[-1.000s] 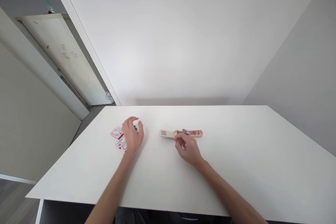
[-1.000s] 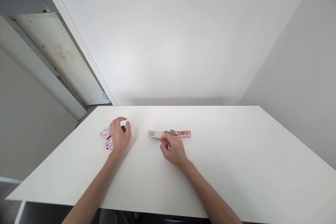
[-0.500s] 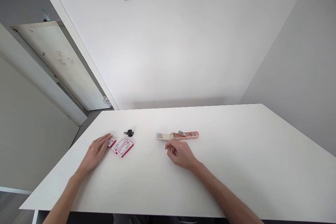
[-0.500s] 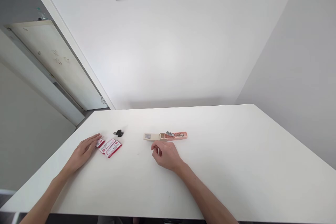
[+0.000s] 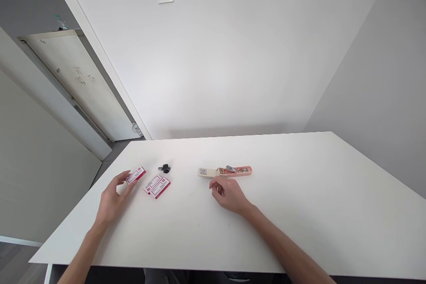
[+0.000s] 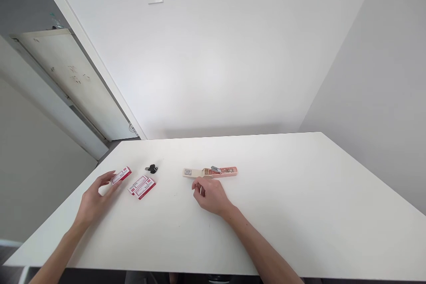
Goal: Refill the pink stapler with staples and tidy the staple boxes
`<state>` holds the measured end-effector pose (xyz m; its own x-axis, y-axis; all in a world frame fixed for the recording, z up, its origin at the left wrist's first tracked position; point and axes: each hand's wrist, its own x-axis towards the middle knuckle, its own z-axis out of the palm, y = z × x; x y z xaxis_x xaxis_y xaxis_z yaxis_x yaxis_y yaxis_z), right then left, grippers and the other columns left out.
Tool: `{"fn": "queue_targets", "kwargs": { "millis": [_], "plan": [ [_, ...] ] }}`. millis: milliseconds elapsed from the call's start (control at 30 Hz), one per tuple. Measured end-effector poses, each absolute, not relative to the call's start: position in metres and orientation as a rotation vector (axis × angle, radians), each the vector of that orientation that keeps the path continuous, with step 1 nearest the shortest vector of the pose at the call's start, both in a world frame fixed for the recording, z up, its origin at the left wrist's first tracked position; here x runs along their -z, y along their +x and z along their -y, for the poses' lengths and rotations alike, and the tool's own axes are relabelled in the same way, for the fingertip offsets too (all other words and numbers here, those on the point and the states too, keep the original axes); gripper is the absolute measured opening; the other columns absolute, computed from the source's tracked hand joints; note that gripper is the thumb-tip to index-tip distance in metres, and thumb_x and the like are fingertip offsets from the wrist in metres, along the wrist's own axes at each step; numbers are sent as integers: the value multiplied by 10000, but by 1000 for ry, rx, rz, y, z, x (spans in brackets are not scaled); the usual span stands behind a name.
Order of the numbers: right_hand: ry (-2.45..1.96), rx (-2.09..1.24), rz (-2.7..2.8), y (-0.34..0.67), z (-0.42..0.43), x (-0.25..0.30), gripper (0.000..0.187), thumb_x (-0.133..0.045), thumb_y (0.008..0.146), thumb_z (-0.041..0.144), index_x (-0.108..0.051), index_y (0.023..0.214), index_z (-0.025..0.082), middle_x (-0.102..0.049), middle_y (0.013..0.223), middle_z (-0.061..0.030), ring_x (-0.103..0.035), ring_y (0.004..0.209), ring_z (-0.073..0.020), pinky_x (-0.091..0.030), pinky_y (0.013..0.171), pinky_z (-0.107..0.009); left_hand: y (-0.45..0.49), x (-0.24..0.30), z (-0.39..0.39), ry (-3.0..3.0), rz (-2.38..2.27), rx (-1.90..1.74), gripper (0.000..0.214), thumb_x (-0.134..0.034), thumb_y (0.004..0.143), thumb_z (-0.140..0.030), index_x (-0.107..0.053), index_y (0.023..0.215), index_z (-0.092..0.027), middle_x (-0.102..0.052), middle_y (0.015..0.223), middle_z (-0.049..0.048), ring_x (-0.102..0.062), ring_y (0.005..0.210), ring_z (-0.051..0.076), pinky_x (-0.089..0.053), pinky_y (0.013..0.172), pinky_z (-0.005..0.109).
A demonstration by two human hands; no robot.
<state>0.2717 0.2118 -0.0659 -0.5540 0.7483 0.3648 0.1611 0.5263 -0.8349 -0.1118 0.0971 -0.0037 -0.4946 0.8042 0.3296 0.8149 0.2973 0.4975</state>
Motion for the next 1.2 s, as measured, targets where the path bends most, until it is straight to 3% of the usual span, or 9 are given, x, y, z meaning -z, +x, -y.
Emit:
{"fn": "queue_targets", "kwargs": {
  "millis": [133, 300, 467, 700, 800, 1200],
  "plan": [
    [-683, -1432, 1836, 272, -214, 60, 96, -521, 907, 207, -613, 914, 232, -633, 714, 20, -544, 540, -124, -438, 538, -262, -52, -1, -112, -1803, 2370, 1228, 609, -665, 842, -595, -524, 1346, -282, -671, 1322, 82, -668, 1148, 293, -571, 676, 318],
    [-592, -1763, 1686, 273, -218, 53, 261, -547, 975, 443, -583, 1106, 220, -697, 855, -18, -624, 555, -125, -428, 468, -239, 22, 13, -131, -2317, 2122, 1301, 538, -711, 875, -457, -509, 1349, -304, -738, 1151, 40, -699, 1050, 219, -538, 1007, 439],
    [-574, -1822, 1600, 273, -221, 49, 402, -559, 959, 577, -541, 1137, 218, -709, 856, -24, -642, 546, -131, -444, 456, -239, 55, 28, -143, -2451, 1962, 1389, 437, -697, 887, -396, -561, 1290, -295, -740, 1134, 50, -717, 983, 216, -566, 979, 454],
    [-545, -1865, 1616, 273, -218, 47, 380, -583, 960, 534, -568, 1180, 225, -710, 926, -36, -651, 608, -133, -455, 485, -246, 57, 32, -144, -2427, 1975, 1430, 422, -737, 866, -395, -589, 1248, -296, -739, 1137, 37, -743, 933, 206, -588, 943, 432],
    [-570, -1867, 1621, 273, -218, 47, 374, -591, 955, 517, -577, 1190, 226, -687, 833, -10, -636, 589, -136, -455, 480, -247, 60, 32, -142, -2443, 1975, 1418, 398, -738, 866, -412, -602, 1222, -297, -735, 1169, 42, -741, 969, 211, -608, 904, 409],
    [-596, -1850, 1650, 276, -218, 51, 282, -590, 932, 384, -586, 1176, 244, -652, 856, 1, -647, 616, -139, -468, 484, -247, 61, 38, -140, -2516, 1892, 1412, 351, -703, 900, -355, -615, 1234, -293, -749, 1149, 33, -715, 1085, 218, -597, 957, 413]
  ]
}}
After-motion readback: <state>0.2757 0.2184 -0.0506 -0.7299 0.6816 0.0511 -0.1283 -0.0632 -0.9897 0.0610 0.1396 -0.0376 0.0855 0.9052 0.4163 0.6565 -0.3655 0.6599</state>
